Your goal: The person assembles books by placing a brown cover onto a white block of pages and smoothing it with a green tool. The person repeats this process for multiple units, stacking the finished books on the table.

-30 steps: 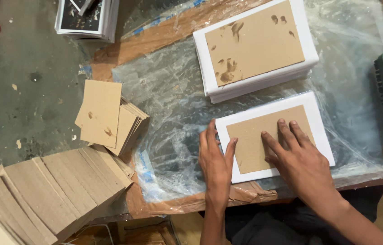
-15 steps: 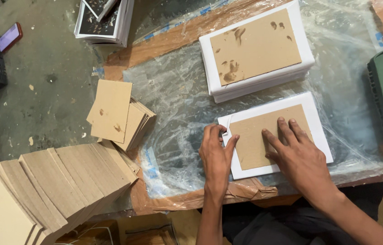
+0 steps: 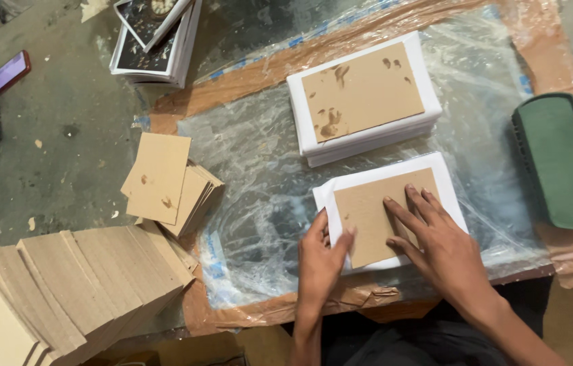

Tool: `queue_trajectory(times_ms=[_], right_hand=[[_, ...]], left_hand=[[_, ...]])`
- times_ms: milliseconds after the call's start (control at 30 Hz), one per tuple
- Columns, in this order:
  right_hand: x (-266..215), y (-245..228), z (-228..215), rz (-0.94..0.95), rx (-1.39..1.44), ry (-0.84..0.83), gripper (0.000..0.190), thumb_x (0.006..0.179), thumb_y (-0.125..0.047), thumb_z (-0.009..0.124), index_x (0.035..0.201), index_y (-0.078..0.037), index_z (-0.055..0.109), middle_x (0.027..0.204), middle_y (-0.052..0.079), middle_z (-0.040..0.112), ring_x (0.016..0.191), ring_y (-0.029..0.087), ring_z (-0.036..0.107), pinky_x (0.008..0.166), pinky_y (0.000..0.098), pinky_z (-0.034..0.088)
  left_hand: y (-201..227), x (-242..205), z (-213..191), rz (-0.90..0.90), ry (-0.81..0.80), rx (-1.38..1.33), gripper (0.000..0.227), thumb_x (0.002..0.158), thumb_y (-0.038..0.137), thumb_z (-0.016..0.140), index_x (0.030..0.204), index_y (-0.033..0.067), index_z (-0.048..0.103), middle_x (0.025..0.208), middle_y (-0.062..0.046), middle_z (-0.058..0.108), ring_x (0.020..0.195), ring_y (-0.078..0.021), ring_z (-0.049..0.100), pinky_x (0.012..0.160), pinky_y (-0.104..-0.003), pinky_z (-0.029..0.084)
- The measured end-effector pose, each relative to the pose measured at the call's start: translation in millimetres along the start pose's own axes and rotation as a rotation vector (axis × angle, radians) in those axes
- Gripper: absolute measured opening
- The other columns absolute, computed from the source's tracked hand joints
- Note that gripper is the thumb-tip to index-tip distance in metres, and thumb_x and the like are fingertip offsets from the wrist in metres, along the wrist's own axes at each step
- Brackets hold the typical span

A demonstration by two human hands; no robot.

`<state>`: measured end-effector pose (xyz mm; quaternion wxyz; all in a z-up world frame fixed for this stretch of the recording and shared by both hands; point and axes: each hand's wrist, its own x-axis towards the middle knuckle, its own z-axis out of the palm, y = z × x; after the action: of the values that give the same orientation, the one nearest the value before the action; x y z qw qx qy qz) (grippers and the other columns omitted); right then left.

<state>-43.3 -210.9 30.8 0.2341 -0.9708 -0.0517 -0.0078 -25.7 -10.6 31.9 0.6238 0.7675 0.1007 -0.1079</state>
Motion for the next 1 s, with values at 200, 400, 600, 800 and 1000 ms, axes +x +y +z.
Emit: queue_trajectory(times_ms=[200,400,600,800,1000], right_hand=[[-3.4,16.5,5.3,0.14,0.319,0.1,0.053,0.092,-0.03,0.068,0.144,-0.026,0.059,0.154,0.009,0.056,0.13,0.026,0.06,0.1,0.0405,0.056],[1.9,77.2,-18.2,0.327,0.855,0.003,0.043,0.093,-0.019,0.072,0.131,0.001,0.065,0.123,0.019,0.07,0.115,0.022,0.064,0.1,0.0347,0.049],[53.1,92.5,-18.8,0.432,1.027,-0.289,0.071,0.082,-0.014,0.073,0.146,0.001,0.048,0.114,0.021,0.074,0.1,0.024,0.068,0.087,0.0372,0.053],[107.8,104.8,-32.4,-0.064,0.972,-0.138,0.113,0.076,-0.009,0.08,0.166,0.004,0.011,0.154,0.015,0.04,0.135,0.021,0.05,0.108,0.0381,0.042],[187.3,77.6,-47.8,0.18,0.623,-0.001,0.077,0.084,-0.022,0.077,0.151,0.001,0.047,0.126,0.024,0.069,0.105,0.03,0.072,0.086,0.0418,0.058]], left_hand=[[-26.2,-12.6,-3.9,0.096,-0.063,-0.138,0.076,0.085,-0.001,0.071,0.153,0.0019,0.037,0.127,-0.012,0.068,0.112,-0.0175,0.067,0.096,-0.031,0.056],[-15.8,3.7,-34.6,0.018,-0.172,-0.355,0.079,0.083,-0.002,0.07,0.153,0.0046,0.035,0.125,-0.014,0.069,0.111,-0.0198,0.069,0.093,-0.032,0.058],[-1.6,58.9,-27.3,0.081,-0.3,-0.293,0.089,0.08,-0.002,0.074,0.158,0.002,0.032,0.138,-0.015,0.061,0.122,-0.0212,0.06,0.101,-0.033,0.05],[10.8,115.0,-35.2,0.463,-0.304,0.043,0.113,0.075,-0.002,0.08,0.166,0.0008,0.012,0.165,-0.025,0.033,0.151,-0.0352,0.033,0.121,-0.04,0.03],[69.9,176.8,-29.6,0.282,0.027,0.421,0.096,0.071,0.014,0.082,0.156,0.007,0.038,0.129,-0.025,0.067,0.124,-0.0395,0.064,0.103,-0.042,0.051]])
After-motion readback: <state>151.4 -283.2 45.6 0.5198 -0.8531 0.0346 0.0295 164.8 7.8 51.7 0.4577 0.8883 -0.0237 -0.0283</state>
